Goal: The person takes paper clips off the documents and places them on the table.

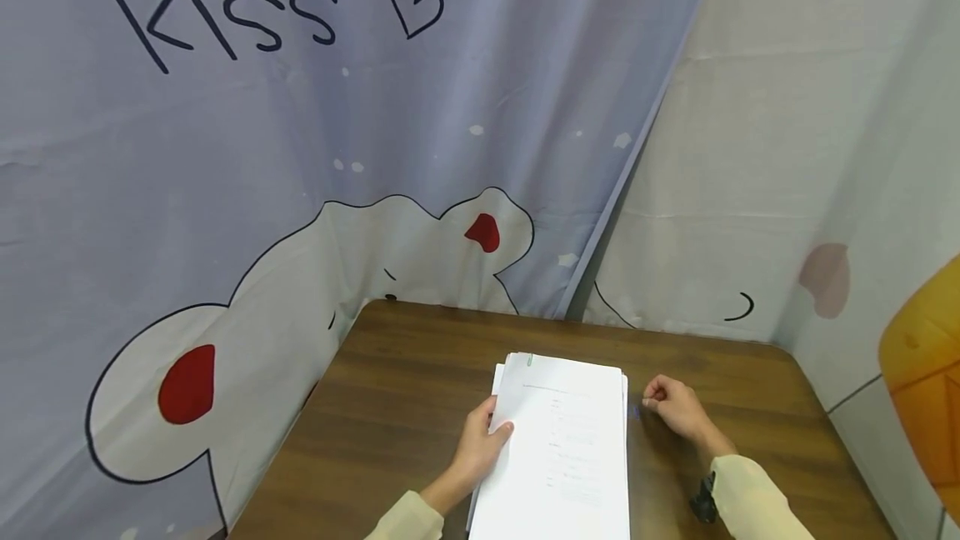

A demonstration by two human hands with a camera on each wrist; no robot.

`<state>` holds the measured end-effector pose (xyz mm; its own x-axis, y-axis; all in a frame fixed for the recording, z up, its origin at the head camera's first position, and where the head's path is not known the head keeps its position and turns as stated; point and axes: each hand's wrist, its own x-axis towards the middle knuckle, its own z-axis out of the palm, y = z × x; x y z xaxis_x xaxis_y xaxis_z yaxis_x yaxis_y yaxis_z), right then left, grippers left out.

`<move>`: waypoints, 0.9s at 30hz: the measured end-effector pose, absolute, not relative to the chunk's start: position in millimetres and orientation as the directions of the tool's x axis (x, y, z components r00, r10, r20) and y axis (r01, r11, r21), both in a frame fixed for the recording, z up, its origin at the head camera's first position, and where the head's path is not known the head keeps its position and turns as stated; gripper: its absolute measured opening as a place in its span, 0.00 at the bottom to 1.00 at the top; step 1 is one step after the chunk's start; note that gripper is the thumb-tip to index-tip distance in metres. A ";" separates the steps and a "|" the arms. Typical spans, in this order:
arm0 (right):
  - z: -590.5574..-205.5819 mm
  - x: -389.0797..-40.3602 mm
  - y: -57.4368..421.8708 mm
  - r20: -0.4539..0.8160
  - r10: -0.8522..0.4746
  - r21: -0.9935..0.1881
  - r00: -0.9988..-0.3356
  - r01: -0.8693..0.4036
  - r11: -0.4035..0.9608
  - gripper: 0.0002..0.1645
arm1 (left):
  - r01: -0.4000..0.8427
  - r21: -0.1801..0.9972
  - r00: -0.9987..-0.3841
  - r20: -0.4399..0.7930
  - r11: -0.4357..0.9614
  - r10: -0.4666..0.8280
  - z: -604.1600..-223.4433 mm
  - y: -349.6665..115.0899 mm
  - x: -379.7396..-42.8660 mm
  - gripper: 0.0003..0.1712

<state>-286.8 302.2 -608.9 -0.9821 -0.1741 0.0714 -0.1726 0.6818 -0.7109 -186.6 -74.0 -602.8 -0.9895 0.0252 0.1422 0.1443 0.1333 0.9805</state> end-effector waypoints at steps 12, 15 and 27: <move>-629.3 -281.2 302.9 0.039 -0.117 -0.690 -0.992 -0.111 0.715 0.05 | 0.144 0.978 -0.990 0.142 0.148 0.026 -606.2 -72.0 -186.5 0.23; -631.8 -280.1 300.7 0.054 -0.091 -0.702 -0.994 -0.102 0.705 0.05 | 0.149 0.977 -0.989 0.148 0.154 0.022 -606.2 -72.1 -186.8 0.22; -639.5 -280.7 301.0 0.068 -0.075 -0.680 -0.995 -0.101 0.726 0.05 | 0.125 0.985 -0.992 0.124 0.121 0.014 -608.6 -71.9 -184.4 0.23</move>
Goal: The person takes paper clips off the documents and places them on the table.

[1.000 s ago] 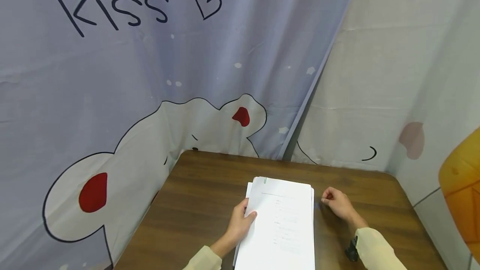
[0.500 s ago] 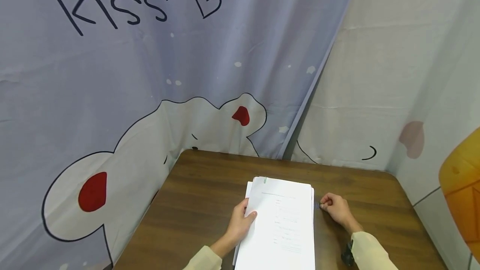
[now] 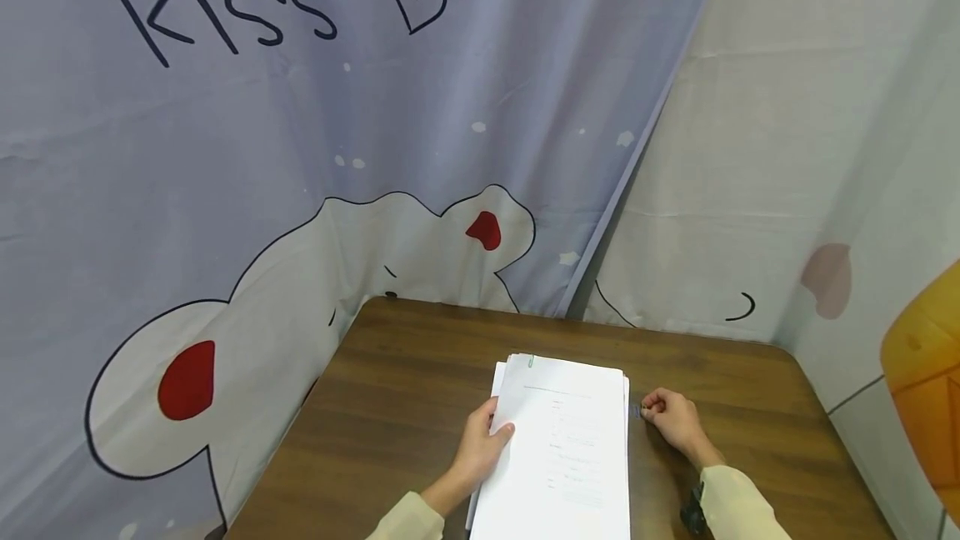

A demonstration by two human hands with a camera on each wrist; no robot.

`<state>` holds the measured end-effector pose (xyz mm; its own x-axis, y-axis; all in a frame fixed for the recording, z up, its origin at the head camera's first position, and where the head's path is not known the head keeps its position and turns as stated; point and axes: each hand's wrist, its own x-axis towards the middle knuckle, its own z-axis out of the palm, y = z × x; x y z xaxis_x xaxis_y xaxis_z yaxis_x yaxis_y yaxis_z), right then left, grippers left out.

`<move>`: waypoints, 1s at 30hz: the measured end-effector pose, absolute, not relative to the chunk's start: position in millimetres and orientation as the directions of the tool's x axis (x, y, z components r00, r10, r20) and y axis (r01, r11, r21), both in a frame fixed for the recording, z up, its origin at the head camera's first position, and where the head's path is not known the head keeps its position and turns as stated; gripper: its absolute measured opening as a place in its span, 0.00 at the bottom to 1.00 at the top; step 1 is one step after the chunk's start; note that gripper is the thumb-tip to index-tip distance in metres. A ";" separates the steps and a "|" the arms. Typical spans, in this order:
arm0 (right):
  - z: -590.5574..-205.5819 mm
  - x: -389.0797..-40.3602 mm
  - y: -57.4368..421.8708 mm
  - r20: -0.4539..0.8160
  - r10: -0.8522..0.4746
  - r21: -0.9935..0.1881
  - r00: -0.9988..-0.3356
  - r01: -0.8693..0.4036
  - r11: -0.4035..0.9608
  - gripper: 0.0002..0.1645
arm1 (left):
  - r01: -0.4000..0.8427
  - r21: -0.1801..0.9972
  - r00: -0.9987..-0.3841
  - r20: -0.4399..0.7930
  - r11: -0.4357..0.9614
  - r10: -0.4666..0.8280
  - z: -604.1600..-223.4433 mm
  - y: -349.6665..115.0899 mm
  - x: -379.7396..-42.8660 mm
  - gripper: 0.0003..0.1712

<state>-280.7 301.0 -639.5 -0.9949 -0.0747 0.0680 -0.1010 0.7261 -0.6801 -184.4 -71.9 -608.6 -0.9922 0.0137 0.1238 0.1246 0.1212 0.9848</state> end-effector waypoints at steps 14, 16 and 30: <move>-635.8 -280.0 301.6 0.079 -0.045 -0.696 -0.996 -0.088 0.713 0.03 | 0.120 0.987 -0.993 0.119 0.102 0.013 -606.2 -70.2 -183.3 0.23; -633.5 -279.9 302.8 0.082 -0.021 -0.700 -0.996 -0.072 0.711 0.03 | 0.116 0.989 -0.993 0.114 0.090 0.019 -606.0 -69.4 -182.8 0.24; -589.7 -292.4 285.0 0.232 -0.036 -0.768 -0.972 -0.206 0.606 0.17 | 0.095 0.993 -0.995 0.092 0.067 0.050 -603.6 -53.9 -182.5 0.24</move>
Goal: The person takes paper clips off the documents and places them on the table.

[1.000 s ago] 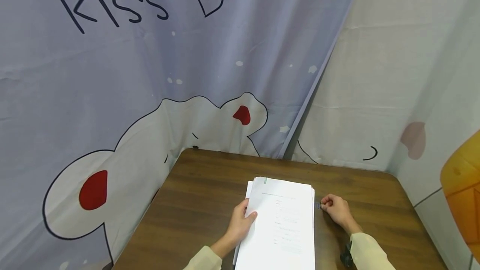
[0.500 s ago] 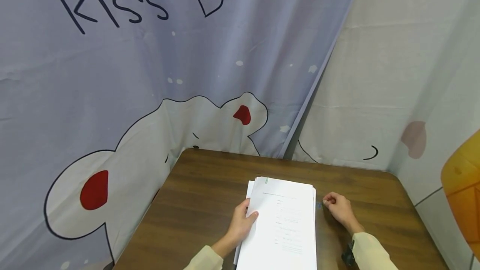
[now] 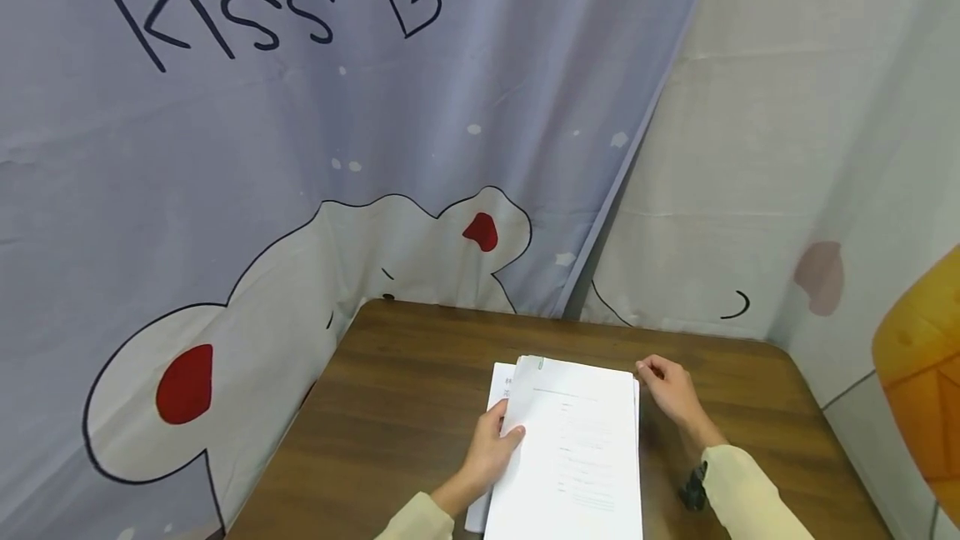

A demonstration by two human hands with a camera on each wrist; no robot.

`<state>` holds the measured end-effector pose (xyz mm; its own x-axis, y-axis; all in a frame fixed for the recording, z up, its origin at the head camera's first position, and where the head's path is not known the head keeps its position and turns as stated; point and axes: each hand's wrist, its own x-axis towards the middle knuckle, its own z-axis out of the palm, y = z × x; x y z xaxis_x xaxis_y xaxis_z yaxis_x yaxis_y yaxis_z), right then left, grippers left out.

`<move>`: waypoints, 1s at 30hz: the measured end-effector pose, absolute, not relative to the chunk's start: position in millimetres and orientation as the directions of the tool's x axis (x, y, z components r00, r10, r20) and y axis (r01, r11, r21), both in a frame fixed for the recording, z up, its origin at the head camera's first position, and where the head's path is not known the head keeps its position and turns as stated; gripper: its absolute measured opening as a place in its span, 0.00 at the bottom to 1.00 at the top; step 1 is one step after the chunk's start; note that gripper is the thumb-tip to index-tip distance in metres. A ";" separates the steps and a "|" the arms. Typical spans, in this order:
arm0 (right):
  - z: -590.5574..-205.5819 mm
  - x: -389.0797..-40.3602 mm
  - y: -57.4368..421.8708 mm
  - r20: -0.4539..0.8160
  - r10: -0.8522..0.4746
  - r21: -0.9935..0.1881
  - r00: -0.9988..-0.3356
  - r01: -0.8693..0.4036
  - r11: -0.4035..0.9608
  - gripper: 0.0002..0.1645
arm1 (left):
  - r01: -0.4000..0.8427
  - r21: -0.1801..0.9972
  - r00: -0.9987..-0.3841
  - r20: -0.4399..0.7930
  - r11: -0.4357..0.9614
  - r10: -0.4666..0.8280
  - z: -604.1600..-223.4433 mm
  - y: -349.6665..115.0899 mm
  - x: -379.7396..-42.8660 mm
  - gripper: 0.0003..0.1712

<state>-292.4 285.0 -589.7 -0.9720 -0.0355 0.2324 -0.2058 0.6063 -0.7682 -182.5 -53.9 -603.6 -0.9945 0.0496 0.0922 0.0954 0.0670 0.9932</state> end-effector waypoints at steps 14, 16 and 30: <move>-557.6 -294.4 242.9 0.239 -0.139 -0.763 -0.961 -0.274 0.585 0.10 | 0.051 0.998 -0.996 0.047 0.047 0.081 -603.2 -37.8 -181.1 0.24; -554.9 -292.9 235.7 0.248 -0.157 -0.758 -0.956 -0.293 0.583 0.09 | 0.055 0.998 -0.994 0.052 0.032 0.094 -602.0 -35.0 -180.5 0.24; -540.3 -286.5 201.0 0.365 -0.389 -0.681 -0.846 -0.527 0.509 0.07 | 0.052 0.998 -0.991 0.049 0.023 0.126 -605.8 -22.7 -181.2 0.26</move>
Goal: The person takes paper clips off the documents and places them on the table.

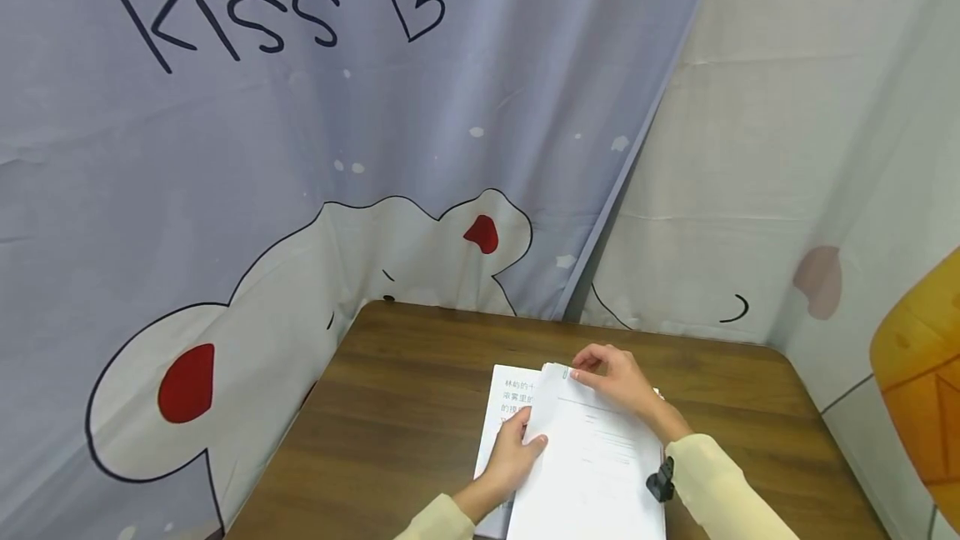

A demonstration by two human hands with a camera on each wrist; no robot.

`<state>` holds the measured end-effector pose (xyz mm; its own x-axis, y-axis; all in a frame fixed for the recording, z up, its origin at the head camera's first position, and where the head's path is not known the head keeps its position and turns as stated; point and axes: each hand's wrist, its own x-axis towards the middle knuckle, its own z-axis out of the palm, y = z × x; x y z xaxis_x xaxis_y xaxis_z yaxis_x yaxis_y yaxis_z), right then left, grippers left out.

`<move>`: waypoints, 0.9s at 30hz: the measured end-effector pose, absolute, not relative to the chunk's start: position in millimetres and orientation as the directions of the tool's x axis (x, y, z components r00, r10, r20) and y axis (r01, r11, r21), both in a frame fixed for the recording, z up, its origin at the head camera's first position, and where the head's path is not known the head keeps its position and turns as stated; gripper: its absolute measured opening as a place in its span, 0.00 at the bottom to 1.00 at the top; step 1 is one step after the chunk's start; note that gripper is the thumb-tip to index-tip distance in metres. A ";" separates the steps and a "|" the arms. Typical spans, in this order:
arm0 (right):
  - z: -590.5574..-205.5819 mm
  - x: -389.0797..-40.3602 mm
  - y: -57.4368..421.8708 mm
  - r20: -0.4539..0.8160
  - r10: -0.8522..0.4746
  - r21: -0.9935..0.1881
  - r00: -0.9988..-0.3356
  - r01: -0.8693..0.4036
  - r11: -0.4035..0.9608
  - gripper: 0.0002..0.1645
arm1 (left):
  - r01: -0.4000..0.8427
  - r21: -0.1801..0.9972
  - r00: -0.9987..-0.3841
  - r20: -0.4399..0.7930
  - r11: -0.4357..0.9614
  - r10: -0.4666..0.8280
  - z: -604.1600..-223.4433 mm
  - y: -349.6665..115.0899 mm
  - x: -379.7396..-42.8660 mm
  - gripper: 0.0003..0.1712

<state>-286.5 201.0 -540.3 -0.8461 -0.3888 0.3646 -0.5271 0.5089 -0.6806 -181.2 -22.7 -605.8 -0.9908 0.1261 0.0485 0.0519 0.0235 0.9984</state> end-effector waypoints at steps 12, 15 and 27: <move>-535.1 -282.9 190.6 0.219 -0.366 -0.826 -0.905 -0.371 0.425 0.12 | 0.038 0.999 -0.991 0.038 -0.001 0.125 -601.3 -13.5 -180.7 0.27; -535.1 -283.9 190.5 0.184 -0.371 -0.849 -0.910 -0.337 0.407 0.11 | 0.040 0.999 -0.991 0.038 0.010 0.129 -601.7 -12.6 -180.6 0.27; -537.3 -282.5 189.8 0.192 -0.409 -0.877 -0.892 -0.343 0.337 0.10 | 0.063 0.998 -0.988 0.064 -0.010 0.143 -602.3 -11.7 -182.0 0.27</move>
